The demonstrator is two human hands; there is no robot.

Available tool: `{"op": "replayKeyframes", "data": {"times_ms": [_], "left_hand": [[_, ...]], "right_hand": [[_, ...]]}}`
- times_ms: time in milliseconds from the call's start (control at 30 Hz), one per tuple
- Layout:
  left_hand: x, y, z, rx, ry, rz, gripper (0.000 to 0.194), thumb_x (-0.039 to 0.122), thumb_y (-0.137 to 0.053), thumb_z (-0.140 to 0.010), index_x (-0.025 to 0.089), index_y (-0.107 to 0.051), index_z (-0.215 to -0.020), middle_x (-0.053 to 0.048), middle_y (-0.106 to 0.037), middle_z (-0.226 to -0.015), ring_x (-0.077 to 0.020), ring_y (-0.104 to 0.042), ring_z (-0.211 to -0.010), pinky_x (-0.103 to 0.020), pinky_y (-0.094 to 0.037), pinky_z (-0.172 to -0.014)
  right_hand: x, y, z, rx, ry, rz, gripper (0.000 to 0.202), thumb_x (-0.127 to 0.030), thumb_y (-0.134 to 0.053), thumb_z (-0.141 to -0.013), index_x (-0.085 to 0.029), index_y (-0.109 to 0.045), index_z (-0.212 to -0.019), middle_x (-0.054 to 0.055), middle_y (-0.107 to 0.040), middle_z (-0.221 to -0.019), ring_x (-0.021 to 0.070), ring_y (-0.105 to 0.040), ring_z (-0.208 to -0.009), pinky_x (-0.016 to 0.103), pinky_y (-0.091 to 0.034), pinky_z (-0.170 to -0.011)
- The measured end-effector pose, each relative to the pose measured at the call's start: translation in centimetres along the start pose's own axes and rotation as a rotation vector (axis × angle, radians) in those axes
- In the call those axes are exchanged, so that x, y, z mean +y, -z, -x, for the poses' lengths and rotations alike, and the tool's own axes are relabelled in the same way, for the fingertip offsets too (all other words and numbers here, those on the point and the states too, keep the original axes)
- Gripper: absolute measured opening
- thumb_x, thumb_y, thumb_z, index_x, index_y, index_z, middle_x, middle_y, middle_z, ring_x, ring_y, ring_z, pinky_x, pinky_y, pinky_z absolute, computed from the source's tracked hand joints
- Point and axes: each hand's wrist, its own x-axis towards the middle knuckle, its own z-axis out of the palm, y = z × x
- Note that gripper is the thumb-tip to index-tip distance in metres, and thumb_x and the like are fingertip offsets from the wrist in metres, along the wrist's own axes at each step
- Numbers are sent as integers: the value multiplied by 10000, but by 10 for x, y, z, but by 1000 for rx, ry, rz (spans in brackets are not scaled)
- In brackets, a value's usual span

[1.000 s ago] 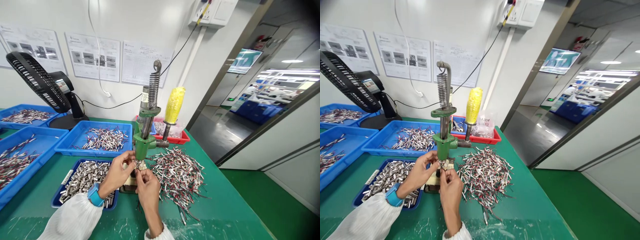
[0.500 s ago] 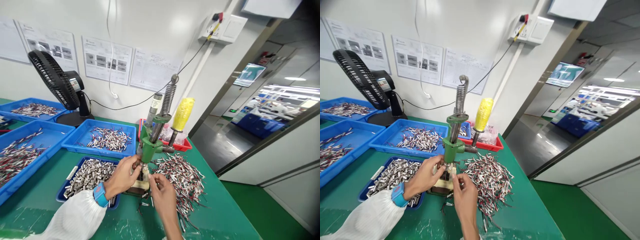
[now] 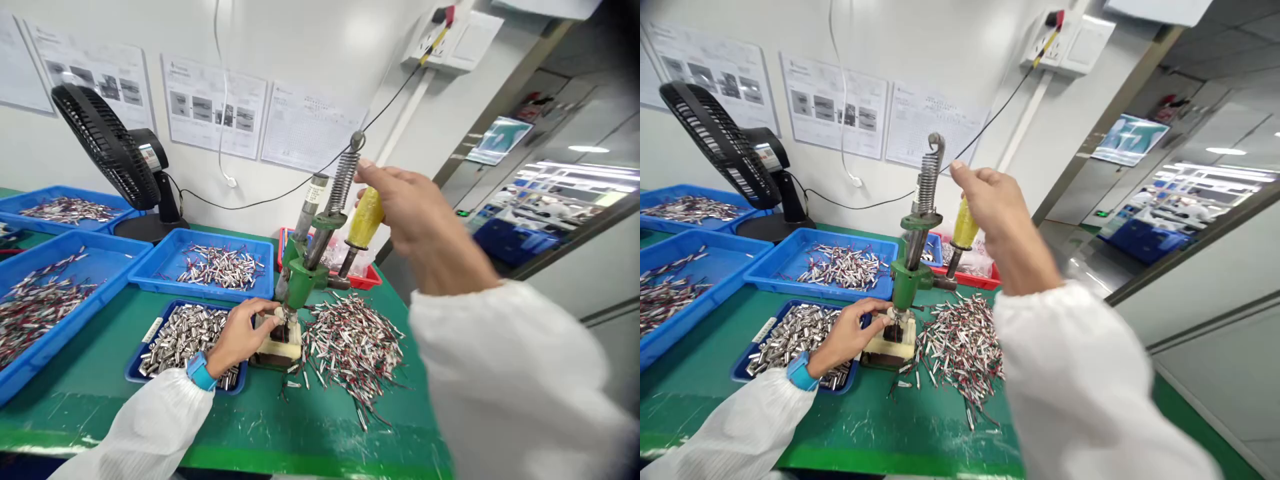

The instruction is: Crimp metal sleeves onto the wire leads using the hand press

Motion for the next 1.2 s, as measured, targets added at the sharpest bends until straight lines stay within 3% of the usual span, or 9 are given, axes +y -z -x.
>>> {"op": "replayKeyframes", "data": {"times_ms": [67, 167, 300, 367, 500, 600, 767, 967, 1200], "left_hand": [[-1, 0, 0, -1, -5, 2, 272, 375, -671, -899, 210, -758, -1096, -85, -767, -1122, -262, -674, -1062, -381, -489, -965], [-1, -1, 2, -7, 5, 21, 287, 397, -659, -908, 217, -757, -1108, -78, -775, -1082, -249, -689, -984, -363, -513, -905], [0, -4, 3, 33, 43, 35, 295, 381, -648, -909, 205, -747, -1124, -78, -772, -1092, -244, -690, -971, -365, -519, -900], [2, -6, 4, 37, 50, 49, 297, 357, -642, -912, 211, -738, -1151, -79, -761, -1127, -242, -688, -997, -370, -517, -925], [5, -8, 2, 24, -1, 95, 298, 341, -667, -896, 230, -743, -1162, -89, -730, -1213, -259, -653, -1134, -398, -482, -1017], [7, -12, -6, 26, 25, 118, 215, 340, -700, -856, 214, -788, -1007, -104, -734, -1176, -280, -650, -1142, -422, -474, -1025], [5, -19, -22, -59, 148, 344, 241, 392, -762, -758, 162, -764, -826, -120, -742, -1099, -287, -675, -1075, -397, -527, -941], [6, -13, -25, -183, 110, 392, 329, 467, -739, -785, 147, -726, -859, -117, -720, -1081, -256, -681, -984, -391, -538, -912], [14, -17, -27, -209, 164, 397, 349, 485, -773, -758, 157, -753, -875, -121, -728, -1120, -272, -678, -1016, -420, -525, -932]], "right_hand": [[-21, 3, 32, 321, -85, -95, 323, -458, -624, -905, -154, -651, -1012, 73, -647, -937, 206, -646, -844, 394, -544, -769], [-32, 15, 75, 395, -116, -205, 293, -443, -561, -953, -191, -622, -1091, 67, -639, -953, 216, -664, -910, 407, -550, -846], [5, 29, 105, 203, -72, -145, 516, -395, -686, -894, -202, -520, -1342, 80, -664, -1078, 208, -665, -996, 397, -550, -898], [36, 33, 134, 186, -96, -31, 344, -350, -657, -924, -196, -618, -1229, 75, -686, -1041, 194, -671, -959, 357, -547, -873], [85, 32, 215, -486, -100, 84, 211, -341, -573, -970, -216, -739, -938, 44, -695, -819, 174, -657, -736, 275, -514, -678], [97, 22, 256, -609, -227, 242, 301, -462, -570, -957, -231, -753, -894, 36, -671, -746, 187, -633, -644, 277, -449, -596], [100, 6, 269, -569, -339, 441, 238, -435, -651, -864, -235, -723, -756, 36, -690, -705, 201, -640, -609, 270, -371, -549], [109, 8, 271, -494, -477, 234, 353, -432, -559, -884, -230, -638, -606, 17, -639, -546, 176, -554, -459, 259, -330, -479], [102, 7, 271, -508, -398, 391, 176, -298, -622, -821, -240, -713, -682, 33, -695, -677, 171, -602, -532, 259, -323, -510]]}}
